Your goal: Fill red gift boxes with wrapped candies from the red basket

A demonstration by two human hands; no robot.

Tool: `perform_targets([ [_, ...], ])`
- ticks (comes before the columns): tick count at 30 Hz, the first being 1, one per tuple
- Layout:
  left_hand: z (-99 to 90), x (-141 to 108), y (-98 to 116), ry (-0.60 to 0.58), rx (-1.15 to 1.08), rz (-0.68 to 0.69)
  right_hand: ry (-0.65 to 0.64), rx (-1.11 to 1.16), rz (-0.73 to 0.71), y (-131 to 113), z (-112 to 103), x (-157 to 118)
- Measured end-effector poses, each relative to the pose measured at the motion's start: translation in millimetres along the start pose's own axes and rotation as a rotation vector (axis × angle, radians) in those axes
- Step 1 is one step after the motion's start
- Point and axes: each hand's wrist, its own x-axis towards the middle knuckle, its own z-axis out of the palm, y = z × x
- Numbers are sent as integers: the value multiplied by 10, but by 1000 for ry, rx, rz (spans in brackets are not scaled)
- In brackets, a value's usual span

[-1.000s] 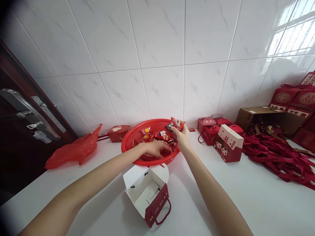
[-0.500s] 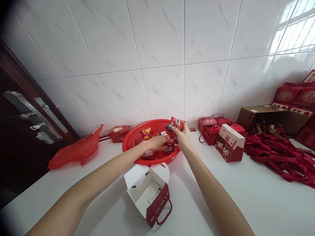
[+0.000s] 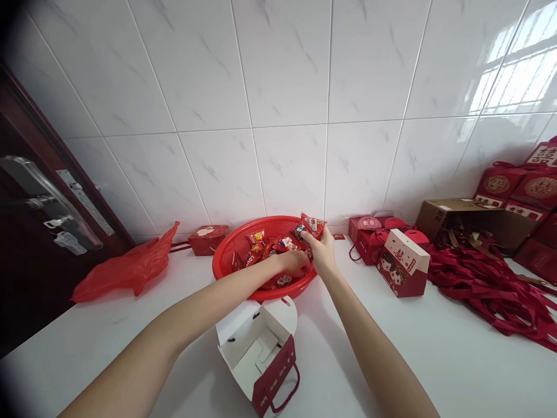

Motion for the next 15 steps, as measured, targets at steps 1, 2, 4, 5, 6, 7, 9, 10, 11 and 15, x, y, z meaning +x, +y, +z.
perform_targets([
  [1, -23, -12, -5, -25, -6, -9, -2, 2, 6, -4, 2, 1],
  [2, -59, -31, -12, -50, -7, -21, -1, 8, 12, -9, 4, 3],
  [4, -162, -91, -40, -53, -10, -48, 7, 28, 22, -26, 8, 8],
  [5, -222, -133, -61, -29, -14, -63, 6, 42, 30, -37, 11, 12],
  [6, -281, -184, -86, 3, -19, -79, 3, 57, 42, -50, 13, 14],
  [7, -335, -239, -114, 34, -25, -93, -4, 70, 57, -64, 17, 15],
  [9, -408, -352, -165, 61, -44, -106, -10, 88, 92, -89, 25, 11],
  [10, -423, -402, -183, 52, -56, -106, -7, 93, 105, -98, 30, 6],
  [11, -421, -442, -193, 31, -67, -100, -1, 96, 110, -103, 35, 0],
  [15, -312, -473, -134, -81, -63, -62, -10, 69, 72, -89, 47, -29],
])
